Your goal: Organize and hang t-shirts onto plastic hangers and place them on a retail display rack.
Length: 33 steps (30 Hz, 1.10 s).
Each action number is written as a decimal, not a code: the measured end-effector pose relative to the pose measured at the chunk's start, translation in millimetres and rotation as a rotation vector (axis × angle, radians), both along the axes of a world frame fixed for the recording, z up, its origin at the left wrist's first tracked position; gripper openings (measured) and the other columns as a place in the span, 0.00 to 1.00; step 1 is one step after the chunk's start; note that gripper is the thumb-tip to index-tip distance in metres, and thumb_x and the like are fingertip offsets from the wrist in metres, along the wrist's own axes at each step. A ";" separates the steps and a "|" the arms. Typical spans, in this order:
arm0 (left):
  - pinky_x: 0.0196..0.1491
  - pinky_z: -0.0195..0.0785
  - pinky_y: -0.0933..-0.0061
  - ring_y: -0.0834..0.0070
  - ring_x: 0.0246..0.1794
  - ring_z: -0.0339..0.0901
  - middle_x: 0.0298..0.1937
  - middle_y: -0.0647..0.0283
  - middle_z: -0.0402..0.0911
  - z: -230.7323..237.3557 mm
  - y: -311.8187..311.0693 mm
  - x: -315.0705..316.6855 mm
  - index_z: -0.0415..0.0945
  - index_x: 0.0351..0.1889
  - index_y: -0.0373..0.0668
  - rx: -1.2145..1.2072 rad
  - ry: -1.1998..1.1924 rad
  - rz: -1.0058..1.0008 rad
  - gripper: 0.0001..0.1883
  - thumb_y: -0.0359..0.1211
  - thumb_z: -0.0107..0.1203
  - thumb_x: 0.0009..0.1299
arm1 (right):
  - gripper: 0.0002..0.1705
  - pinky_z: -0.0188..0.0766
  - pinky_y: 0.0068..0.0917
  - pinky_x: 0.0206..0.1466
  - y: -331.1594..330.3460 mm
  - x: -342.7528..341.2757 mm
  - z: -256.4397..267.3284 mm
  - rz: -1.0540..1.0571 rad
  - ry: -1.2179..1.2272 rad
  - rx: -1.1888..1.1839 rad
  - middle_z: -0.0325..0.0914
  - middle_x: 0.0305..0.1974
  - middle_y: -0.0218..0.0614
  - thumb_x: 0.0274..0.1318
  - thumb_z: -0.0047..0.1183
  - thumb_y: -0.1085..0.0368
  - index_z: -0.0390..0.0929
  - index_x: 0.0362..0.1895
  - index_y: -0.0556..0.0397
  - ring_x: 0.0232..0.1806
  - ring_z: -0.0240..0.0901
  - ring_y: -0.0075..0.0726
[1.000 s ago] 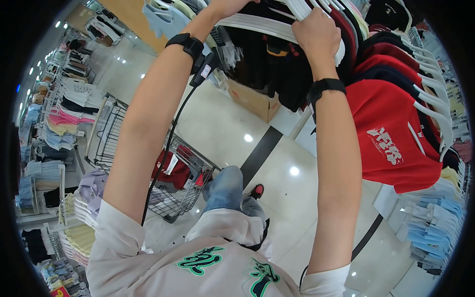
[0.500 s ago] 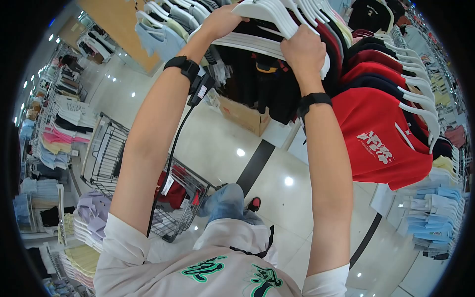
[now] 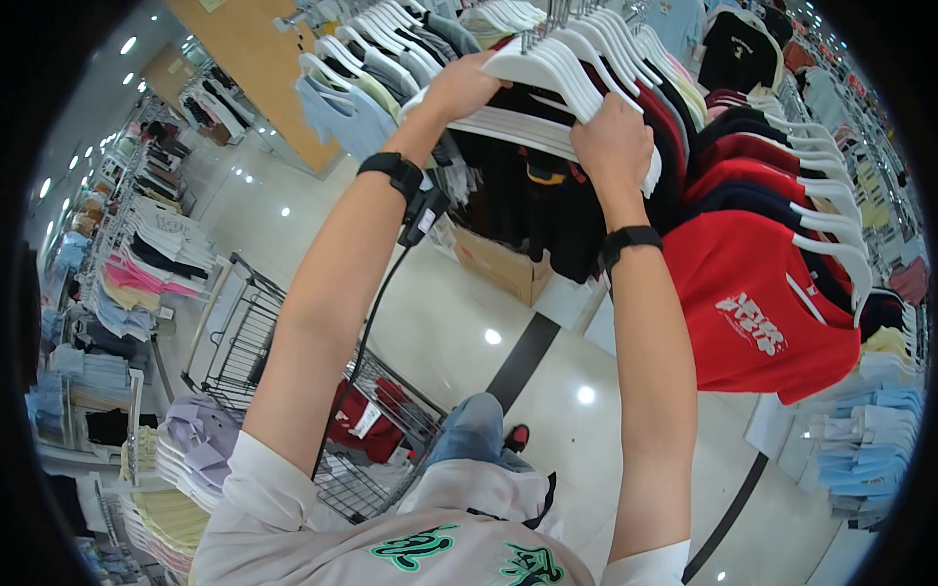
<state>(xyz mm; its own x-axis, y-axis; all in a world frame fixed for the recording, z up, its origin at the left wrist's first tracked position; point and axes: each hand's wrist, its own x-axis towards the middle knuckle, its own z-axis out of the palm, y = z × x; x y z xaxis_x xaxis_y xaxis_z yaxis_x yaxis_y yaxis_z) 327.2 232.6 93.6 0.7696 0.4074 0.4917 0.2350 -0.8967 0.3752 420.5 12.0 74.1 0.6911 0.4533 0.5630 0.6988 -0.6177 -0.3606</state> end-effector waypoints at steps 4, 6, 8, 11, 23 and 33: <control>0.57 0.71 0.56 0.47 0.55 0.79 0.52 0.49 0.85 8.9 -14.4 -10.4 0.81 0.54 0.45 -0.042 0.009 0.063 0.19 0.41 0.57 0.67 | 0.17 0.73 0.51 0.53 6.8 1.1 -8.0 -0.014 -0.023 0.044 0.83 0.41 0.51 0.50 0.60 0.60 0.78 0.42 0.55 0.46 0.80 0.59; 0.58 0.71 0.56 0.47 0.57 0.78 0.53 0.49 0.84 9.3 -13.0 -10.3 0.81 0.55 0.45 -0.026 0.018 0.066 0.21 0.44 0.58 0.68 | 0.16 0.72 0.51 0.52 5.6 -3.0 -8.0 0.010 -0.019 0.072 0.83 0.41 0.49 0.51 0.60 0.60 0.77 0.41 0.55 0.46 0.79 0.61; 0.58 0.70 0.55 0.47 0.57 0.78 0.54 0.49 0.84 9.1 -13.4 -11.2 0.80 0.55 0.45 -0.022 0.021 0.073 0.21 0.44 0.59 0.68 | 0.16 0.72 0.51 0.53 5.2 -6.5 -4.7 0.020 -0.020 0.079 0.82 0.42 0.49 0.51 0.60 0.60 0.76 0.41 0.55 0.46 0.79 0.61; 0.58 0.70 0.54 0.48 0.57 0.78 0.54 0.49 0.84 16.2 -20.2 -15.6 0.80 0.55 0.46 -0.046 0.065 0.097 0.20 0.44 0.58 0.68 | 0.16 0.72 0.51 0.53 3.9 -4.5 -5.0 0.019 -0.014 0.062 0.82 0.43 0.49 0.51 0.60 0.60 0.76 0.41 0.56 0.47 0.78 0.61; 0.56 0.71 0.50 0.45 0.55 0.78 0.52 0.49 0.84 15.4 -19.0 -4.7 0.81 0.49 0.45 -0.054 0.043 0.065 0.20 0.47 0.59 0.67 | 0.13 0.73 0.54 0.51 4.8 1.7 -6.9 -0.014 -0.088 0.116 0.83 0.42 0.50 0.49 0.60 0.62 0.76 0.39 0.54 0.47 0.79 0.62; 0.57 0.72 0.50 0.45 0.54 0.79 0.50 0.47 0.85 20.5 -17.8 -8.5 0.82 0.49 0.44 -0.046 0.051 0.088 0.24 0.52 0.56 0.67 | 0.13 0.76 0.56 0.48 12.1 5.1 -14.8 -0.009 -0.098 0.161 0.82 0.41 0.51 0.49 0.60 0.63 0.76 0.39 0.54 0.42 0.79 0.68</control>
<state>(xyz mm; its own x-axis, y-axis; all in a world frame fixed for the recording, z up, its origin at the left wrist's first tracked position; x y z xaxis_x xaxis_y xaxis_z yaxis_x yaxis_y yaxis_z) 318.7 214.8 114.1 0.7532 0.4958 0.4324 0.3321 -0.8539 0.4007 425.6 24.1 59.3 0.6331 0.3455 0.6927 0.7299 -0.5642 -0.3858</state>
